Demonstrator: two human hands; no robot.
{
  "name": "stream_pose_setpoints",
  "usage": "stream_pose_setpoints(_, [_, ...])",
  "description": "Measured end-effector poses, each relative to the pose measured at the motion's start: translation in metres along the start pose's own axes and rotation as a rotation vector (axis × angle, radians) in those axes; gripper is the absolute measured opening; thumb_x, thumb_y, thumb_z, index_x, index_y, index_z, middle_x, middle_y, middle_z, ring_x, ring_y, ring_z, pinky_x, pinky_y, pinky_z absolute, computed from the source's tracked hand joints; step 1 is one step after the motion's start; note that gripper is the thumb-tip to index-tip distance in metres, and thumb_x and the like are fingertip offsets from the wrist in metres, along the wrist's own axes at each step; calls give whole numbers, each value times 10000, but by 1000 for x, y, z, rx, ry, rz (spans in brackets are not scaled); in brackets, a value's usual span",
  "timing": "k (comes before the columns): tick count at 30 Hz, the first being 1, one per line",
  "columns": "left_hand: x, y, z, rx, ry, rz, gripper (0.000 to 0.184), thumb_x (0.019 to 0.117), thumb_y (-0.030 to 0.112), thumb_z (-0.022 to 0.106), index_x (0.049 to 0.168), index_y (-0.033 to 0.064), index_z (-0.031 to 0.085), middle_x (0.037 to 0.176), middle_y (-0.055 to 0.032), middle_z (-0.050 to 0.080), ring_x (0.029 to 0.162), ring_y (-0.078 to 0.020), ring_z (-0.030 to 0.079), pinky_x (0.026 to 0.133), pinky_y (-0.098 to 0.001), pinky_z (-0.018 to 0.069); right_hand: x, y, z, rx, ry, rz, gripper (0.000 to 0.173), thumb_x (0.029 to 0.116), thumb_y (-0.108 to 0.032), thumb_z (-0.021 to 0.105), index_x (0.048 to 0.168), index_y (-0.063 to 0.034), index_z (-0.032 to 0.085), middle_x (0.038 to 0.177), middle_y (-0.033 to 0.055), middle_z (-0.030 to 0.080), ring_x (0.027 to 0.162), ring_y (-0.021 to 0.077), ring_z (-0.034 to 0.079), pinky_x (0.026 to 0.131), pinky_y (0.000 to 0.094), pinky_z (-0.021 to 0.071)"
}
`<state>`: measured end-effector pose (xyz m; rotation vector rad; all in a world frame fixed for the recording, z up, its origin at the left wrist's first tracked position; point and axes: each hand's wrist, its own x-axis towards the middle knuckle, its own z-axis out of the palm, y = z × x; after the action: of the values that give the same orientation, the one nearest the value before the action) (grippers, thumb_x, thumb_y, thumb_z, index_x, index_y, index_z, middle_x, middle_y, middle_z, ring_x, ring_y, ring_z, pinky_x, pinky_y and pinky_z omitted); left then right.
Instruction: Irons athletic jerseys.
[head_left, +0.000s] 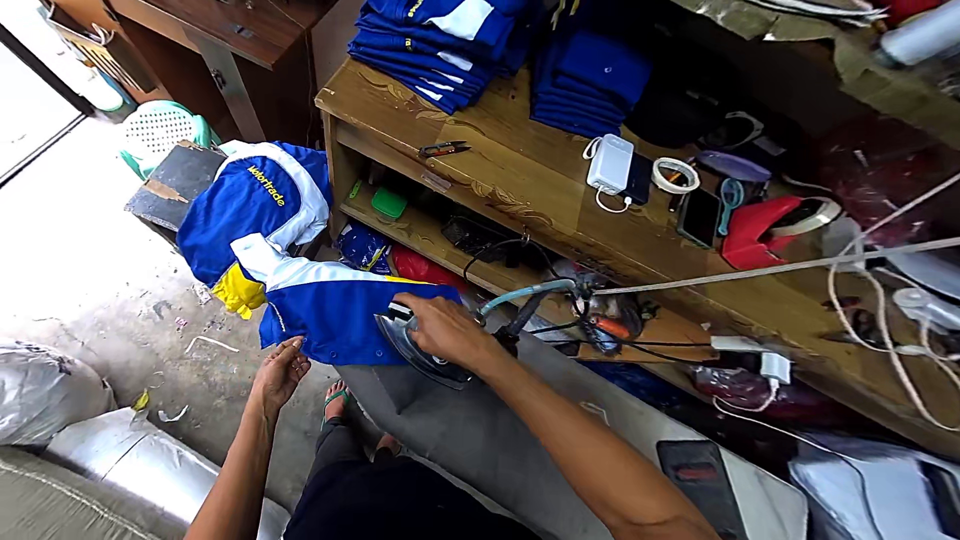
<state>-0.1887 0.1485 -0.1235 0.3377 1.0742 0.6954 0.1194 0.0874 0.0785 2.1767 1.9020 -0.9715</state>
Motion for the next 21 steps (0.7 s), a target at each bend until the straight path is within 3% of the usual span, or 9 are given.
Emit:
stream_pose_setpoints(2, [-1,3,-5,8,27,45,126,1052,55,504,1070,30,626,735,-39,658,591,-112,624,593,-275,570,-8,1,2,-50,-79,-99,572,899,-133,654,1442,-273,543,1050,191,713,968,421,688,772,634,524])
stream_pose_setpoints(6, [-4,4,-9,48,58,74,99,1037,24,528,1054,24,626,737,-34,656,592,-103,623,599,-262,571,-28,9,5,-95,-120,-162,606,888,-123,656,1450,-311,531,957,178,712,871,416,689,718,616,516])
stream_pose_setpoints(9, [-3,-1,-10,54,41,86,108,1035,13,523,1044,15,631,736,-37,659,592,-102,624,596,-261,571,-33,18,7,9,2,-1,588,919,-174,647,1480,-280,507,1016,186,719,918,411,699,770,610,535])
stream_pose_setpoints(14, [-1,-4,-18,100,21,61,114,1039,18,515,1046,20,629,729,-36,657,590,-103,627,597,-259,574,-35,53,2,188,190,192,567,934,-230,699,1476,-192,538,1192,187,703,1088,369,682,949,583,520])
stream_pose_setpoints(16, [-2,-5,-20,122,19,45,109,1040,23,519,1053,21,627,733,-37,656,593,-102,628,597,-259,574,-37,76,2,240,226,258,573,910,-219,741,1450,-143,565,1201,204,697,1111,375,673,971,591,511])
stream_pose_setpoints(21, [-7,-2,-16,253,22,84,95,1034,16,536,1055,6,628,774,-36,672,620,-93,637,606,-243,571,-72,127,17,238,238,399,583,910,-257,740,1454,-150,560,1265,197,678,1166,364,657,1003,582,496])
